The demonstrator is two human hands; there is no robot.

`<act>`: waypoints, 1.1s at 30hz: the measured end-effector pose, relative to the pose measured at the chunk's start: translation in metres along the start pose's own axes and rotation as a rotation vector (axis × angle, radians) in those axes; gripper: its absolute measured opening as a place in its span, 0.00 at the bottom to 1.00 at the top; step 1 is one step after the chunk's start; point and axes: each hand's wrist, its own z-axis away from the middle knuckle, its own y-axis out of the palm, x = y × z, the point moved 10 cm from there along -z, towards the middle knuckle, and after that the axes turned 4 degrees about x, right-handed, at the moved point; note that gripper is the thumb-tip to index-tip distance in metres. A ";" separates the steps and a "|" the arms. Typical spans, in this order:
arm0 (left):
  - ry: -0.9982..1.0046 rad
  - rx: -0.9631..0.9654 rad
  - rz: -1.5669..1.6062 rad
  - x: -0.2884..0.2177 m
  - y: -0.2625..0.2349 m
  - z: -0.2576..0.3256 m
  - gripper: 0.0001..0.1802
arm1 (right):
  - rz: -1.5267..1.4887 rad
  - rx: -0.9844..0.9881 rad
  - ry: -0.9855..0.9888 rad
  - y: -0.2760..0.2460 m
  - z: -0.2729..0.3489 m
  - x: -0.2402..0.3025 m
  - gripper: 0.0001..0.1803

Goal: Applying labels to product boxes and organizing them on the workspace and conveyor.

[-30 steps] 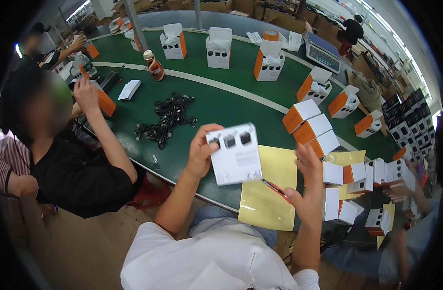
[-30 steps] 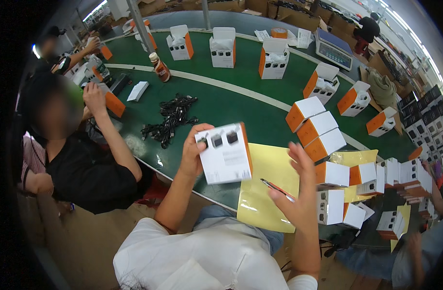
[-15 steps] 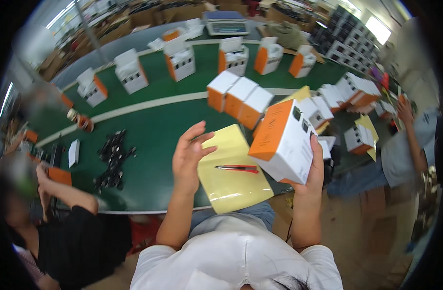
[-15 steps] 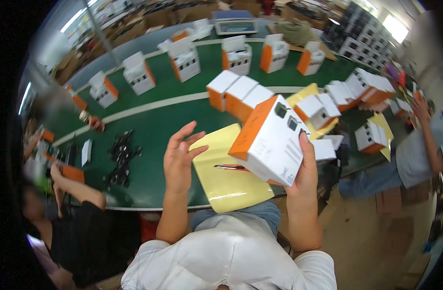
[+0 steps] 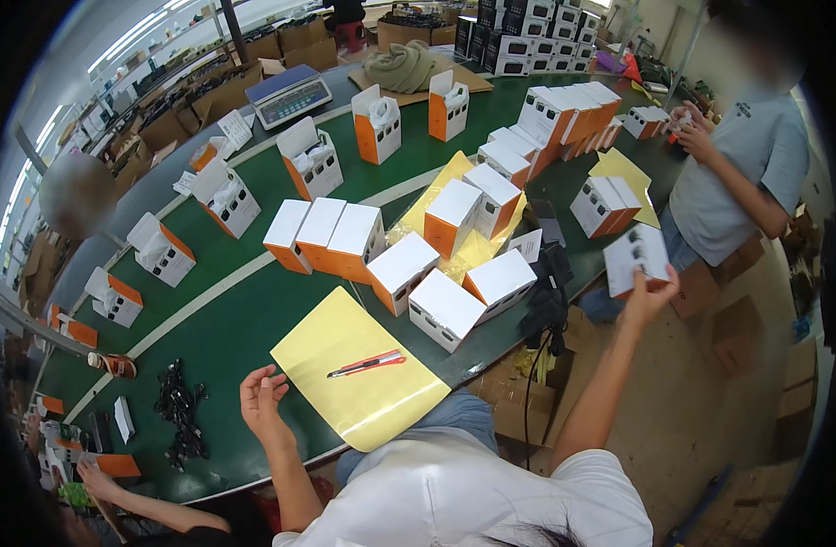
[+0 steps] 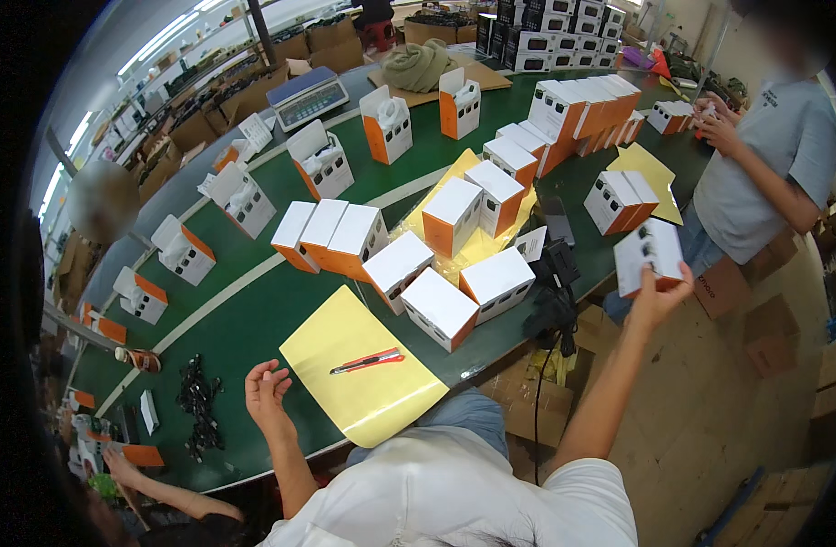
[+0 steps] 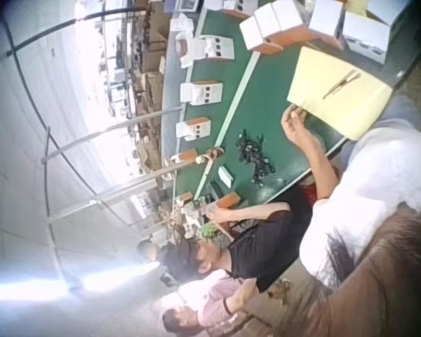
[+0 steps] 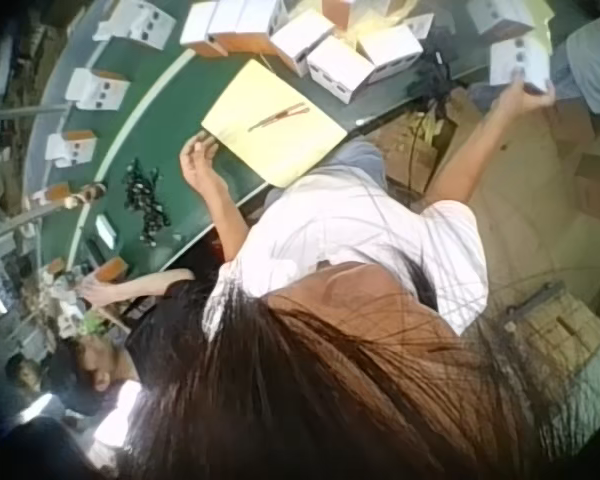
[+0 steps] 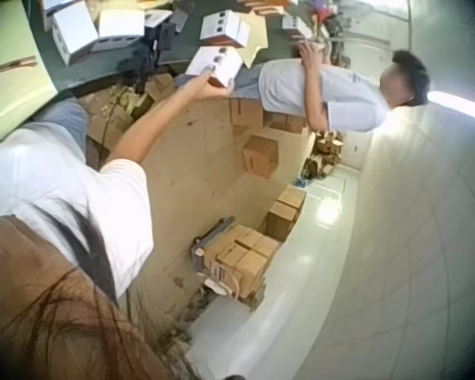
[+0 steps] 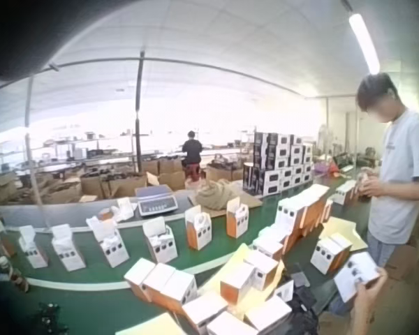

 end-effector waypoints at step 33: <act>1.016 1.351 -1.230 -0.046 0.319 0.033 0.47 | 0.529 1.701 -0.477 0.218 0.162 0.076 0.44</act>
